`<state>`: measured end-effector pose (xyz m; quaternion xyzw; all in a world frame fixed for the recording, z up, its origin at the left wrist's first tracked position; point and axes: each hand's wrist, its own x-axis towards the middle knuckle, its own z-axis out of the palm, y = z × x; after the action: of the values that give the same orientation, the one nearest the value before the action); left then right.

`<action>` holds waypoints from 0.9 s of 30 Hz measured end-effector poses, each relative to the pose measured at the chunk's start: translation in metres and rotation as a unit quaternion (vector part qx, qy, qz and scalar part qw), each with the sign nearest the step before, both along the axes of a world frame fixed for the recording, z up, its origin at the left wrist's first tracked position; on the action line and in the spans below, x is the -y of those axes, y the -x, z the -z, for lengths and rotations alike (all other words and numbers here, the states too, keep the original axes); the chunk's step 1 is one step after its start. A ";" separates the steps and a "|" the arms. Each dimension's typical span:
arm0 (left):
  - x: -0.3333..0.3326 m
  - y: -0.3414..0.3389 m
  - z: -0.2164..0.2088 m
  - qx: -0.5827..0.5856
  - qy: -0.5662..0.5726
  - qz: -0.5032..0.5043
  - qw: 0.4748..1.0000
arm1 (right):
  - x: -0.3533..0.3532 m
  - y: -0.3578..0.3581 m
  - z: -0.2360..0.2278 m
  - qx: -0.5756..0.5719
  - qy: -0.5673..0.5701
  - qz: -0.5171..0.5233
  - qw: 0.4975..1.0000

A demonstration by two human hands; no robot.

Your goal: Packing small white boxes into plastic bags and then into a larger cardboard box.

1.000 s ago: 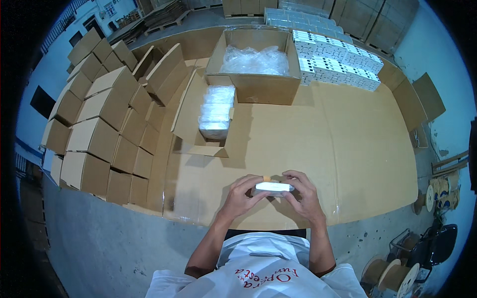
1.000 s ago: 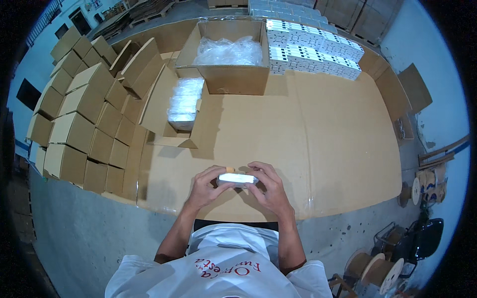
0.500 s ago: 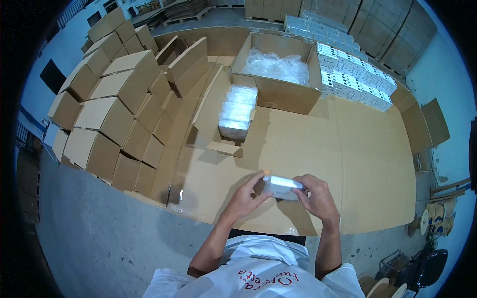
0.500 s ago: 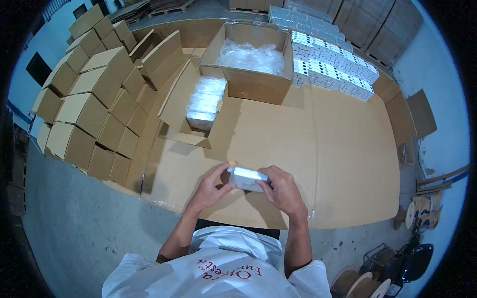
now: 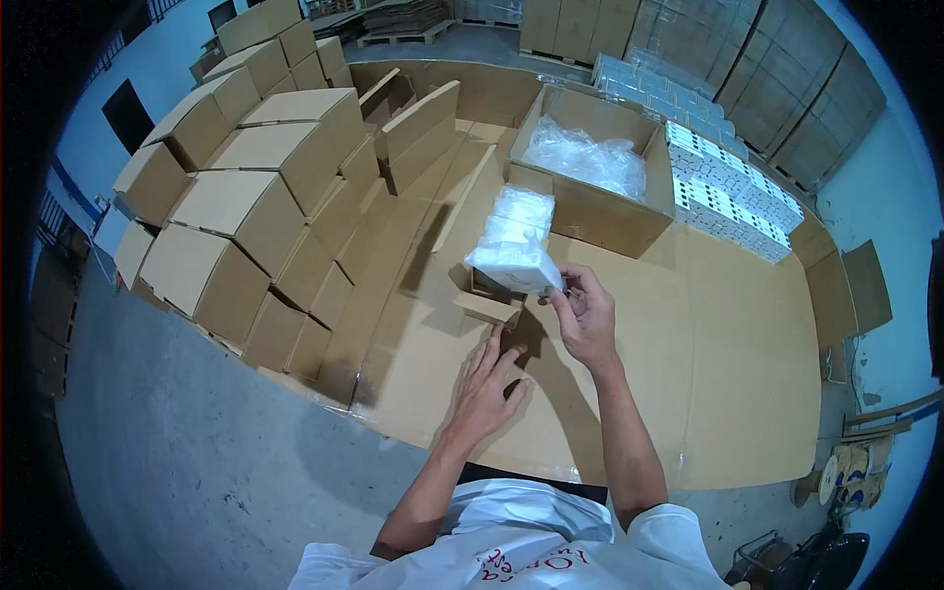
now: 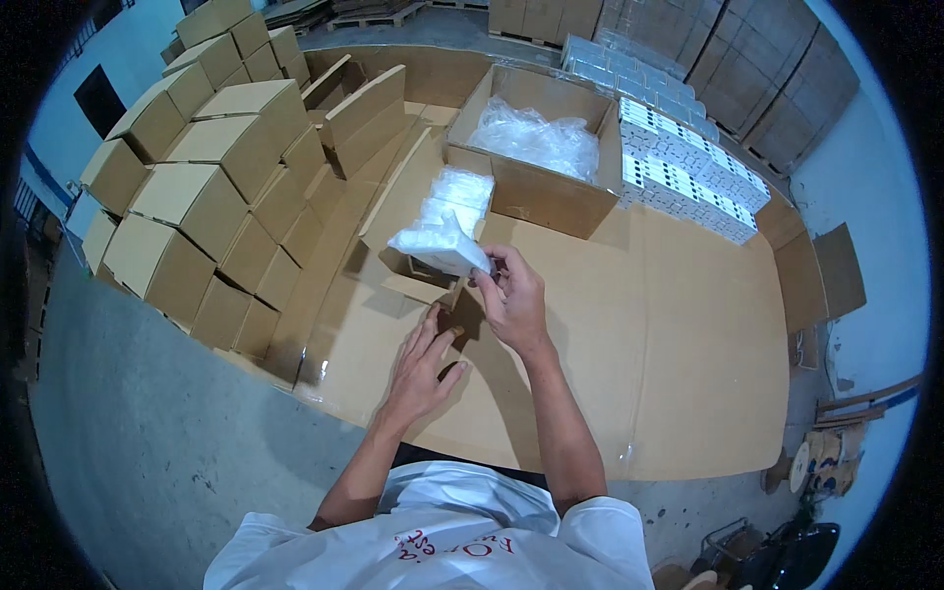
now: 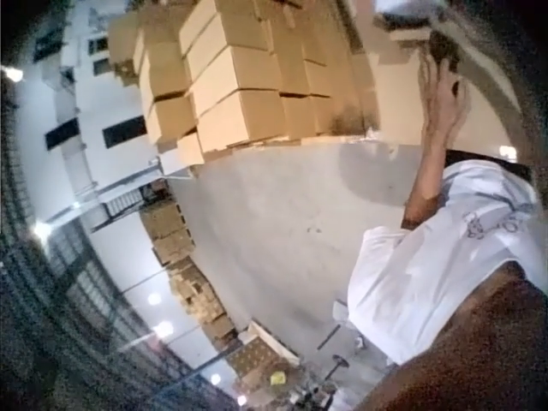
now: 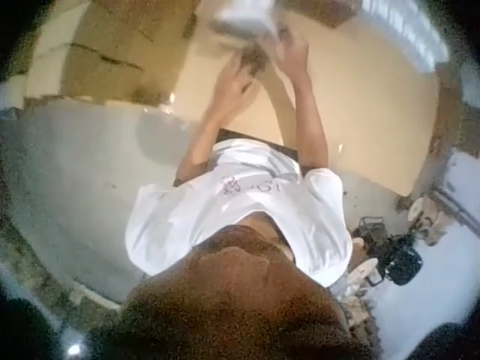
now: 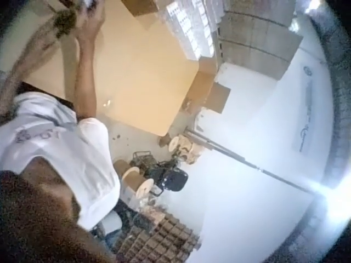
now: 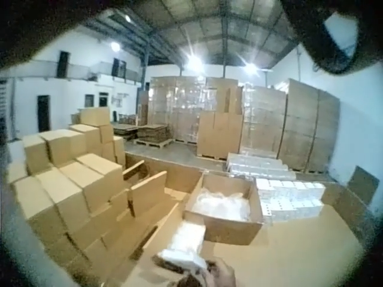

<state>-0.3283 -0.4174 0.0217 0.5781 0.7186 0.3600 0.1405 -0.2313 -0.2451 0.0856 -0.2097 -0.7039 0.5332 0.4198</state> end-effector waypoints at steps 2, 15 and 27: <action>0.001 0.006 0.005 0.000 0.001 0.002 1.000 | -0.002 0.010 -0.003 0.036 -0.027 0.000 0.999; -0.003 0.024 0.010 -0.012 0.004 -0.019 1.000 | -0.003 0.049 -0.025 0.270 -0.338 0.046 0.900; -0.013 0.017 0.012 0.011 0.024 -0.008 1.000 | -0.014 0.077 -0.008 0.406 -0.346 0.033 0.845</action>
<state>-0.3454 -0.4045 0.0098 0.5645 0.7303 0.3501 0.1594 -0.3084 -0.2310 0.0932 -0.2717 -0.9429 0.1086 0.1592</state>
